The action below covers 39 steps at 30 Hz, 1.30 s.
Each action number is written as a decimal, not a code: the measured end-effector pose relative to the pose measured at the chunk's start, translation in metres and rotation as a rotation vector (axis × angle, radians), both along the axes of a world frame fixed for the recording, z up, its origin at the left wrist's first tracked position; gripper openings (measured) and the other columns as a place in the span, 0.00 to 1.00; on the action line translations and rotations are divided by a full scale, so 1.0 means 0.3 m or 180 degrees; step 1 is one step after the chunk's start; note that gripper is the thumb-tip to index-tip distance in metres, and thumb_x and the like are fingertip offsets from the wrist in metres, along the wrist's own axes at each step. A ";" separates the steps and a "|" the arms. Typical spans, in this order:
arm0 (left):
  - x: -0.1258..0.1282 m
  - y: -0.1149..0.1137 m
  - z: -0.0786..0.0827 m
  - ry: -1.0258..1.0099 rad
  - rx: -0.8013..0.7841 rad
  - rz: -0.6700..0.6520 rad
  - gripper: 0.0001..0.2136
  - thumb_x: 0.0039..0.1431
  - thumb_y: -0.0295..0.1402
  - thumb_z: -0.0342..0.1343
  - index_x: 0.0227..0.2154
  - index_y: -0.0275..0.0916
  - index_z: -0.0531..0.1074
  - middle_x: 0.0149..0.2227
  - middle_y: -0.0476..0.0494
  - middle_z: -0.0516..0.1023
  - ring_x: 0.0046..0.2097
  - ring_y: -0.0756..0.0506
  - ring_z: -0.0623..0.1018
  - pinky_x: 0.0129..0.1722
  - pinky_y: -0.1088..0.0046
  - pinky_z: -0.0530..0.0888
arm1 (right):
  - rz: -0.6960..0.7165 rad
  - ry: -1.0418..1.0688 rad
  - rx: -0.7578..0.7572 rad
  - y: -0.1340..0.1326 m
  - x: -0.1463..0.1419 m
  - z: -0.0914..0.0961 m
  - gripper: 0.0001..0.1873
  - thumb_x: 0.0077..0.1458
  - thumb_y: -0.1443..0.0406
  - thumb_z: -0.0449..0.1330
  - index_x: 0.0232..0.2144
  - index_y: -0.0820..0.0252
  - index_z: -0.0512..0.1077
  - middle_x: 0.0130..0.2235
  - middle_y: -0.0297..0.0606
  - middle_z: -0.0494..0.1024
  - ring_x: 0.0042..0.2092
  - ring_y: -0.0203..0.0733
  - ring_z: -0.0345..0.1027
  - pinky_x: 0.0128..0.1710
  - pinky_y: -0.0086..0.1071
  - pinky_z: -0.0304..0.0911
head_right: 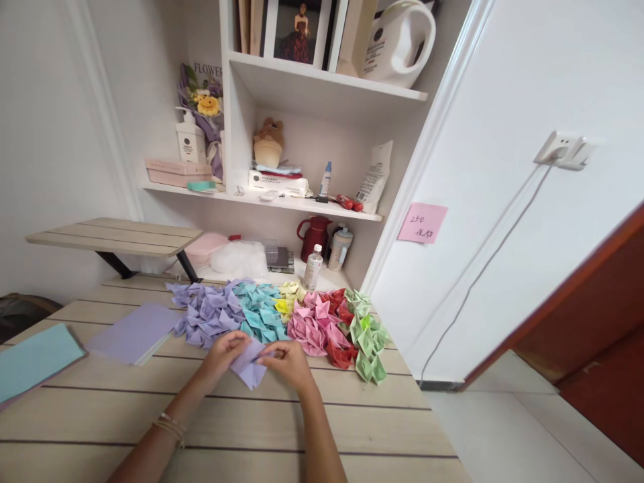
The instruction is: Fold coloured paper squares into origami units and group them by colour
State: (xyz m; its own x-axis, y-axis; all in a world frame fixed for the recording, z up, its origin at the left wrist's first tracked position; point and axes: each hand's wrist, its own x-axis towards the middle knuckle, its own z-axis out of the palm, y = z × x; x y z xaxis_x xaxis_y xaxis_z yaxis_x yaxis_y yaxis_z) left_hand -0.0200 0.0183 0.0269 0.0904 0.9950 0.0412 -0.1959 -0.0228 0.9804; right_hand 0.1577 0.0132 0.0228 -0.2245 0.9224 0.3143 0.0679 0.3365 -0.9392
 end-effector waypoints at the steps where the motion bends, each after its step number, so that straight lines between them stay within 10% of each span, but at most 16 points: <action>1: 0.000 -0.002 0.006 -0.0010 -0.0037 -0.0024 0.11 0.40 0.37 0.62 0.24 0.35 0.73 0.19 0.49 0.75 0.19 0.52 0.71 0.17 0.81 0.62 | -0.0141 0.0027 -0.0031 0.006 -0.001 -0.006 0.13 0.35 0.57 0.66 0.22 0.61 0.76 0.18 0.32 0.72 0.20 0.34 0.62 0.17 0.24 0.55; 7: -0.002 -0.005 0.015 -0.0253 -0.0326 -0.0369 0.13 0.34 0.34 0.66 0.25 0.35 0.74 0.26 0.45 0.78 0.28 0.47 0.77 0.28 0.73 0.73 | -0.0712 0.0278 -0.0303 0.034 0.008 -0.015 0.14 0.38 0.57 0.65 0.22 0.64 0.73 0.17 0.30 0.67 0.18 0.30 0.56 0.18 0.24 0.51; 19: 0.013 0.014 -0.023 -0.0005 0.0358 0.0117 0.11 0.43 0.37 0.60 0.29 0.37 0.70 0.21 0.51 0.74 0.23 0.49 0.74 0.24 0.75 0.71 | -0.0398 0.1020 -0.0345 0.016 -0.015 0.011 0.16 0.43 0.55 0.62 0.31 0.60 0.68 0.17 0.27 0.63 0.20 0.32 0.58 0.20 0.25 0.58; 31: 0.017 -0.005 -0.008 0.0130 0.0300 -0.0134 0.20 0.34 0.31 0.65 0.36 0.35 0.72 0.36 0.42 0.78 0.36 0.43 0.77 0.35 0.70 0.73 | -0.0315 -0.0152 0.0041 0.023 0.016 -0.009 0.24 0.38 0.59 0.66 0.41 0.61 0.73 0.22 0.31 0.69 0.22 0.32 0.57 0.21 0.25 0.56; 39: 0.005 0.017 -0.034 0.0310 0.0315 0.0273 0.14 0.39 0.37 0.62 0.30 0.34 0.74 0.16 0.52 0.73 0.20 0.49 0.73 0.21 0.76 0.70 | -0.0522 -0.0647 0.0924 0.008 0.003 0.014 0.13 0.50 0.59 0.58 0.38 0.55 0.75 0.27 0.39 0.77 0.28 0.41 0.68 0.27 0.30 0.63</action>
State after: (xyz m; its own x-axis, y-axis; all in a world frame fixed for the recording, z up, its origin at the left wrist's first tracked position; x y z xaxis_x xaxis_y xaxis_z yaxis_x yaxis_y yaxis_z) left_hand -0.0185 0.0235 0.0167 0.0137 0.9908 0.1348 -0.0932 -0.1330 0.9867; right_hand 0.1586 0.0157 0.0269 -0.1661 0.8304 0.5319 0.3178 0.5556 -0.7683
